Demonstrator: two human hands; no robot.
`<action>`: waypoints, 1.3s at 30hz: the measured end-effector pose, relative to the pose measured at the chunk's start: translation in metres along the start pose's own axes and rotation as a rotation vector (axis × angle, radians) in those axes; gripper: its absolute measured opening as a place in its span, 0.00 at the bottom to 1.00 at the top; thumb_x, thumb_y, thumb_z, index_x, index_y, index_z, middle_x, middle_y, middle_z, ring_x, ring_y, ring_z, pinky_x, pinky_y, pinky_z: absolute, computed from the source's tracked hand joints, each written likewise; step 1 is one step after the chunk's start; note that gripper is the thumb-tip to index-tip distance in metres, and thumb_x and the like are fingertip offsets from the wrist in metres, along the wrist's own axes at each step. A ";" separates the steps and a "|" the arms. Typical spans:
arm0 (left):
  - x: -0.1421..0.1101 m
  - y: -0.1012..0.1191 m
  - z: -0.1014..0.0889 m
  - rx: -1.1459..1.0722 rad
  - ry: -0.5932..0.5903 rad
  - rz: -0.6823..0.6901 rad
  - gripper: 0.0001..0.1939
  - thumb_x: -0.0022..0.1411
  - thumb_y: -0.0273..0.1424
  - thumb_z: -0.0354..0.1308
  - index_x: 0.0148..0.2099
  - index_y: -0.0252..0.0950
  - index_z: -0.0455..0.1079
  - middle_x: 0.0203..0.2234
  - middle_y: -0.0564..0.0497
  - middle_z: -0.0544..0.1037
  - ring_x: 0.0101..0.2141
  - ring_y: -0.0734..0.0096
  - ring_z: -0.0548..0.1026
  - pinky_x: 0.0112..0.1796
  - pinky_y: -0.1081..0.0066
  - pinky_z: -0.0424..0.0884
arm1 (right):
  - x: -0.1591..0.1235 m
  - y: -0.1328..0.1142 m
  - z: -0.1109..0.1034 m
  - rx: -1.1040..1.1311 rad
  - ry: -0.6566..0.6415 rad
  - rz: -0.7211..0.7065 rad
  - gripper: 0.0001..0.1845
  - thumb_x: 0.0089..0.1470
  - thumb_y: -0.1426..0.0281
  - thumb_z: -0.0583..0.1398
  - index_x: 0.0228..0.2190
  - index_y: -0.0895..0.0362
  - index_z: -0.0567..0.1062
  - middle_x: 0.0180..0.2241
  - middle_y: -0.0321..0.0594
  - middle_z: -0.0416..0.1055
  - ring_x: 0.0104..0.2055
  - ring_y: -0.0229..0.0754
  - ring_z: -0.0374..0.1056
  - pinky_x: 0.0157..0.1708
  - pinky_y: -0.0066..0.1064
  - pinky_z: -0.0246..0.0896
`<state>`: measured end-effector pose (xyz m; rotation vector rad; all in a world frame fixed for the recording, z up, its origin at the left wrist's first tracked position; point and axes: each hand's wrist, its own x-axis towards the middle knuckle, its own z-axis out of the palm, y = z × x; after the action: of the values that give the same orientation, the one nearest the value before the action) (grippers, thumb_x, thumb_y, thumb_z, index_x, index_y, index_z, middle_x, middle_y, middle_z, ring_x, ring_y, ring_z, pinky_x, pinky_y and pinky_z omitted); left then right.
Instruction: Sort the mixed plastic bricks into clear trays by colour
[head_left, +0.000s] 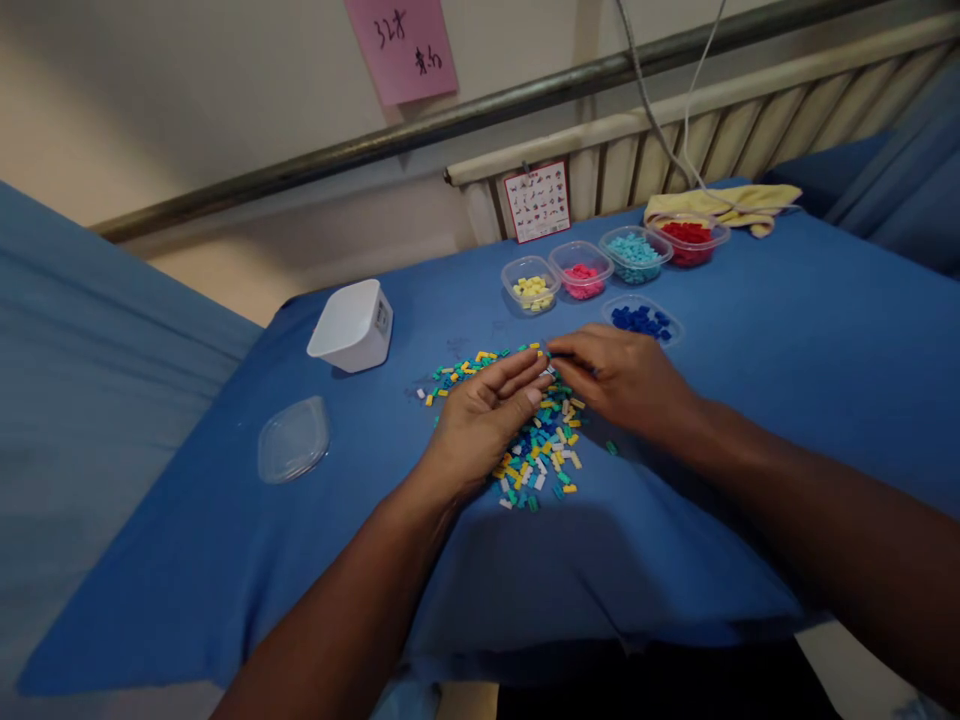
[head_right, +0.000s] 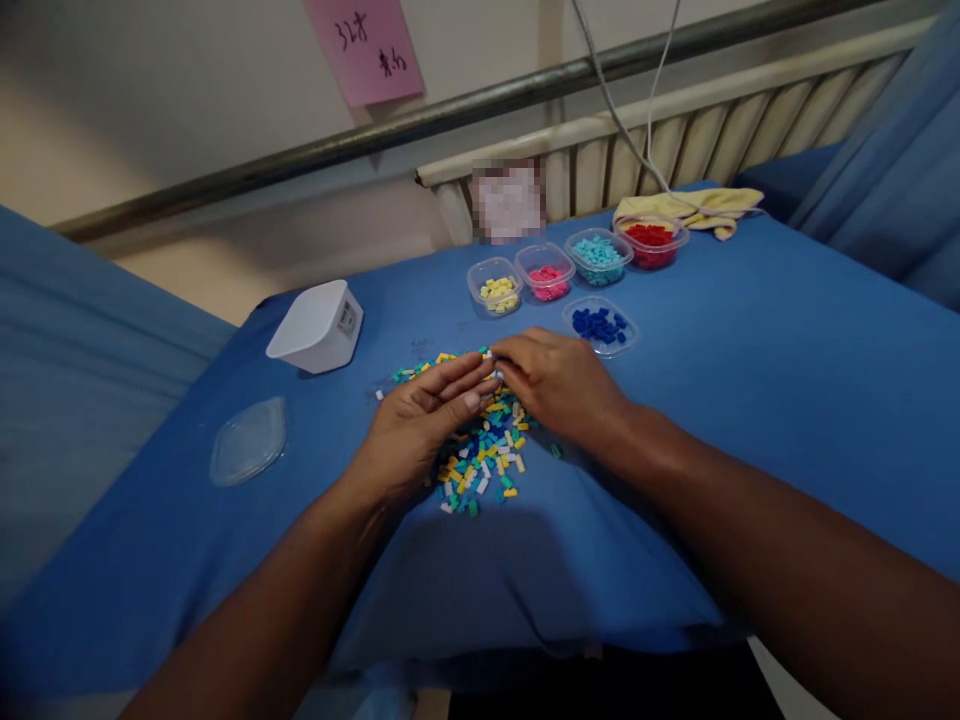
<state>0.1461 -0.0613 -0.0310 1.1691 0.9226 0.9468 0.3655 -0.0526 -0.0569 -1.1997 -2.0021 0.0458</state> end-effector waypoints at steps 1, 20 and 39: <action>0.000 0.001 -0.002 0.036 0.018 0.021 0.28 0.58 0.36 0.81 0.59 0.39 0.83 0.61 0.42 0.84 0.59 0.54 0.82 0.65 0.54 0.74 | 0.001 0.010 -0.007 -0.033 0.021 0.030 0.13 0.72 0.70 0.61 0.50 0.54 0.85 0.46 0.47 0.87 0.46 0.51 0.82 0.49 0.41 0.75; 0.007 0.046 -0.104 0.821 0.171 0.177 0.15 0.63 0.40 0.69 0.46 0.35 0.84 0.35 0.47 0.85 0.33 0.68 0.78 0.36 0.70 0.72 | -0.003 0.107 -0.038 -0.354 -0.093 0.537 0.21 0.66 0.66 0.63 0.56 0.57 0.87 0.53 0.51 0.87 0.51 0.58 0.82 0.54 0.44 0.72; -0.007 0.044 -0.103 1.283 -0.272 0.022 0.16 0.65 0.30 0.59 0.47 0.40 0.88 0.41 0.48 0.87 0.37 0.64 0.80 0.40 0.68 0.72 | -0.017 0.099 -0.035 -0.394 0.004 0.362 0.16 0.66 0.66 0.63 0.51 0.51 0.88 0.52 0.51 0.86 0.48 0.55 0.78 0.40 0.41 0.64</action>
<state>0.0423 -0.0294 -0.0021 2.2949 1.3149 0.0799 0.4643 -0.0223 -0.0824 -1.8013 -1.8151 -0.1792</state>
